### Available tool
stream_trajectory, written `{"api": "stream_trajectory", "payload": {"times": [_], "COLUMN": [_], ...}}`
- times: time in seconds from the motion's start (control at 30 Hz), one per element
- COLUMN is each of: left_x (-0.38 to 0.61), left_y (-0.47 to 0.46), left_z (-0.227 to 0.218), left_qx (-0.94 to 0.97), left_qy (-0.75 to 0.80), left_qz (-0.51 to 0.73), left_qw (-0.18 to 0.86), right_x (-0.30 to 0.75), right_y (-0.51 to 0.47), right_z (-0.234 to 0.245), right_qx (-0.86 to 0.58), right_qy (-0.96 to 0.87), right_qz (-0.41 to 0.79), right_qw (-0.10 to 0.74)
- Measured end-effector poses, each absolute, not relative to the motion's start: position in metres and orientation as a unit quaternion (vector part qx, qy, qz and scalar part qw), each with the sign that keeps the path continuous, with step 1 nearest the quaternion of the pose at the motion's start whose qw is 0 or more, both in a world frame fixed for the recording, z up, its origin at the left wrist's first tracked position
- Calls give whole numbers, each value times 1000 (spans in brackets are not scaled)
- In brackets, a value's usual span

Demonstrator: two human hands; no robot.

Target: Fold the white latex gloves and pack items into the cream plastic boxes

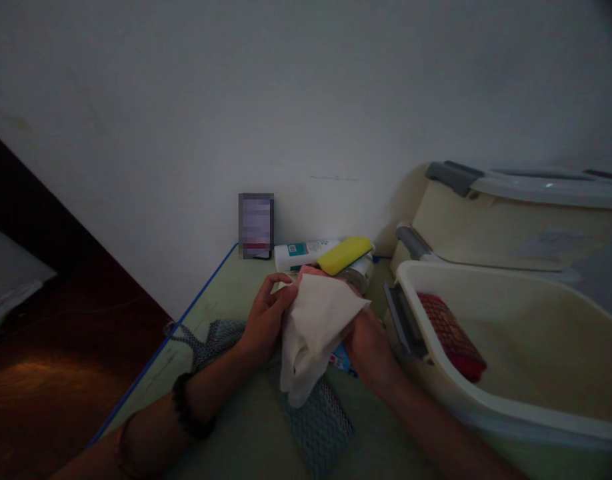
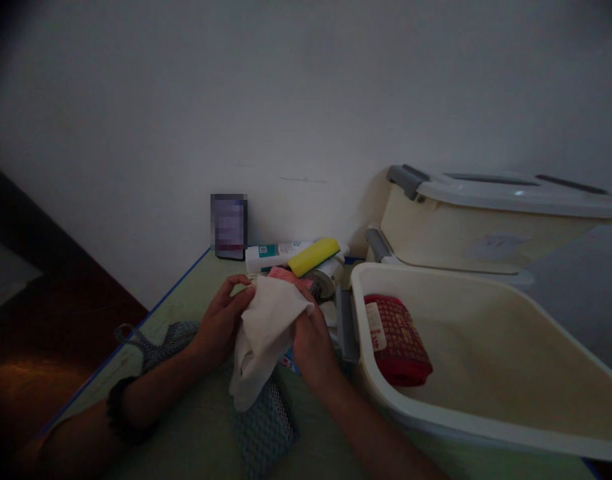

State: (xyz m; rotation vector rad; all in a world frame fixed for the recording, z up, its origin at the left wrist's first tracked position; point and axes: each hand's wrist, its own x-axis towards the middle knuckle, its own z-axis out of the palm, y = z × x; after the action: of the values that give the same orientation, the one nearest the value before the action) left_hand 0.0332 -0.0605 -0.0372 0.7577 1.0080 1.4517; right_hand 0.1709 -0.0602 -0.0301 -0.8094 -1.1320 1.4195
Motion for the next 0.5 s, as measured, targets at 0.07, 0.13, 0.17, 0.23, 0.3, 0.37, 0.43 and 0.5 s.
{"api": "stream_trajectory", "payload": {"times": [0.07,0.13,0.17,0.23,0.3,0.37,0.43,0.5], "left_x": [33,32,32,32,33,33,33,32], "left_y": [-61,-61,-61,-61,-60,-60,-60,-61], "left_z": [-38,-39,-40,-41,-42,-42,-40,-39], "left_qx": [327,331,334,339,341,343,344,337], "left_qy": [427,420,415,401,390,385,388,395], "left_qz": [618,616,614,614,621,625,619,611], "left_qw": [574,578,582,589,588,586,590,597], "right_x": [170,170,170,170,170,171,172,173], "right_y": [-61,-61,-62,-62,-63,-63,-62,-61], "right_z": [-29,-26,-25,-23,-22,-23,-24,-26], "right_qx": [-348,-354,-358,-363,-364,-363,-362,-355], "right_qy": [-475,-471,-471,-474,-479,-480,-476,-473], "right_qz": [599,596,593,583,577,577,580,584], "right_qw": [544,545,546,551,552,552,553,556]}}
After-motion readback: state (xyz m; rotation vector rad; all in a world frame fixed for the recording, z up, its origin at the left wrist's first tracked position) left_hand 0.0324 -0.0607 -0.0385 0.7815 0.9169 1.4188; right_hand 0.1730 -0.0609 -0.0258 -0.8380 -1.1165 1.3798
